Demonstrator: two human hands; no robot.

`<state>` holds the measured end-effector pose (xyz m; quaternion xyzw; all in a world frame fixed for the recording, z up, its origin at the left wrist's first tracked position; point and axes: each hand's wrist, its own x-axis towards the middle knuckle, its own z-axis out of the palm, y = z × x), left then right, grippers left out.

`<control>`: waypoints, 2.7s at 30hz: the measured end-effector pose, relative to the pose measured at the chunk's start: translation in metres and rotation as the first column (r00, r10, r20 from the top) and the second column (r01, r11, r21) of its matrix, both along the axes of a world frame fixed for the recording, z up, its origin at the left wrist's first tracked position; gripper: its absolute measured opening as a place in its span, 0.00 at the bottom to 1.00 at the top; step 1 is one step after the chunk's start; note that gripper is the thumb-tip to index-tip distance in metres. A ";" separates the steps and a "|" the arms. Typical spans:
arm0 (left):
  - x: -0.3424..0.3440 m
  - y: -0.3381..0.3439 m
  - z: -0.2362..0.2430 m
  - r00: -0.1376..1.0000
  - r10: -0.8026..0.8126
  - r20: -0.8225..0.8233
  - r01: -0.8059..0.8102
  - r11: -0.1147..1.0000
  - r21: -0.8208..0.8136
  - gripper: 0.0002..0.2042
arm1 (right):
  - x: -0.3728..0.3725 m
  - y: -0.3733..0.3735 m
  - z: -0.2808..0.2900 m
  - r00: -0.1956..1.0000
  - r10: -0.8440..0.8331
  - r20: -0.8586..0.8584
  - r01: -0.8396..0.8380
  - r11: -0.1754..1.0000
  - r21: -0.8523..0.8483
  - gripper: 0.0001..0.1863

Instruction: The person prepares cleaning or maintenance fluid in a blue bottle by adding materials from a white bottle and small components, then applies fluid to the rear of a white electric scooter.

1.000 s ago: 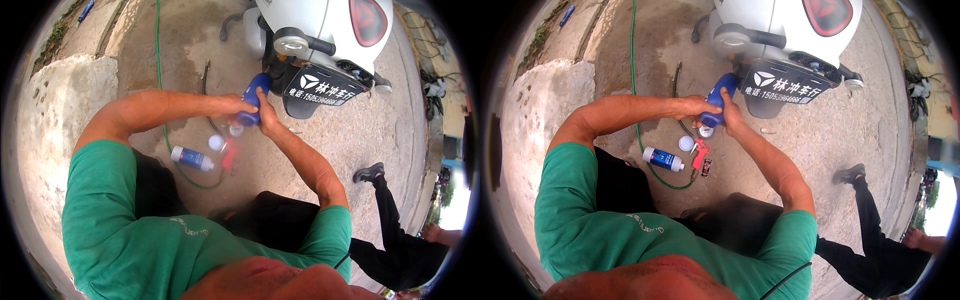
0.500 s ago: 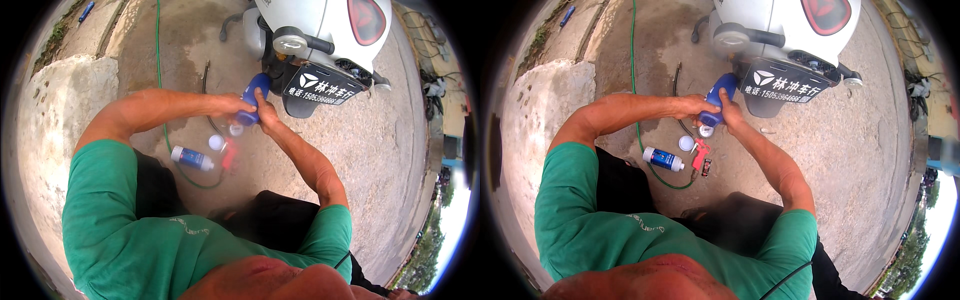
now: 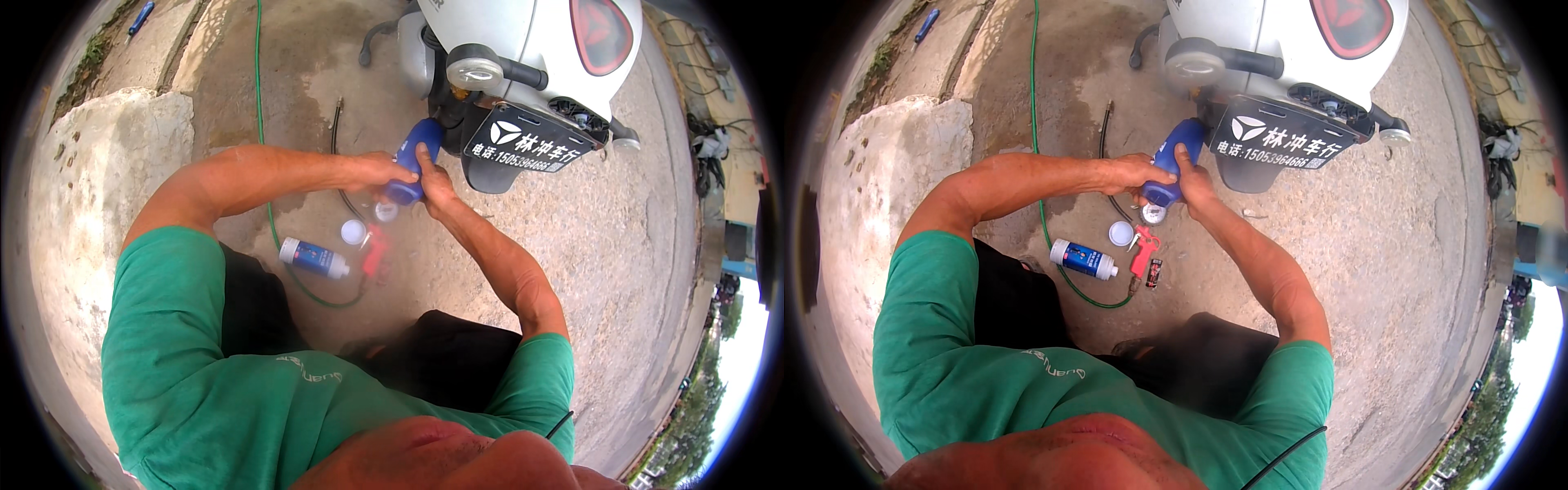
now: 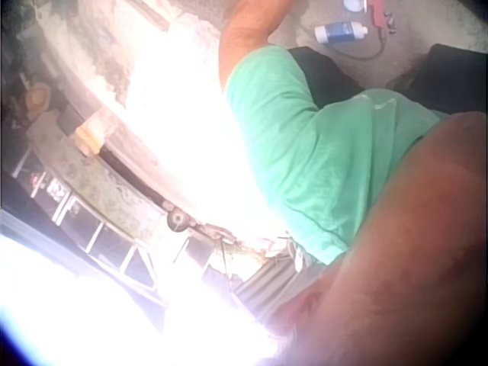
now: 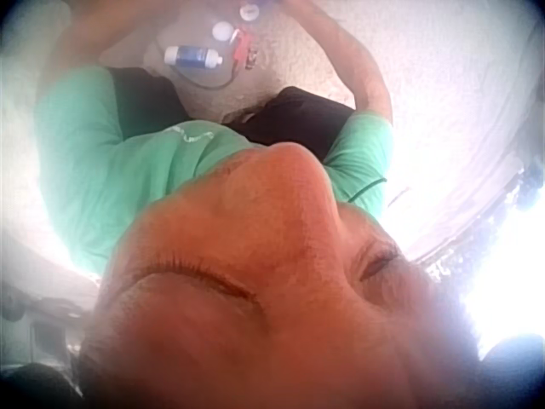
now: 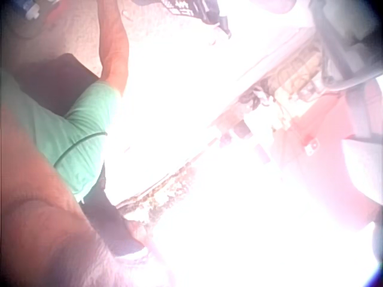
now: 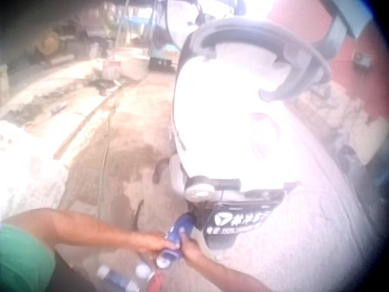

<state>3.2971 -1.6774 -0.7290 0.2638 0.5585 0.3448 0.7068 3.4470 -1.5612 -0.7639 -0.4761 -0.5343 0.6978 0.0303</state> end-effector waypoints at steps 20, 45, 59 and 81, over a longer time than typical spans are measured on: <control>-0.005 0.000 0.002 0.997 -0.071 -0.043 0.071 0.997 -0.010 0.25 | -0.002 -0.002 -0.001 1.000 -0.019 0.012 0.019 0.999 -0.038 0.47; 0.000 0.001 0.004 0.999 -0.019 -0.032 0.019 1.000 -0.012 0.21 | 0.002 0.005 -0.014 1.000 0.020 0.018 -0.019 1.000 -0.020 0.49; -0.001 0.000 0.002 1.000 0.007 0.008 -0.007 1.000 0.017 0.20 | 0.001 0.006 -0.017 1.000 0.003 -0.018 -0.004 0.999 -0.036 0.51; -0.005 0.000 0.012 0.999 -0.037 -0.010 0.037 0.999 0.003 0.22 | -0.006 -0.004 0.014 0.999 -0.027 -0.018 0.023 0.983 -0.183 0.43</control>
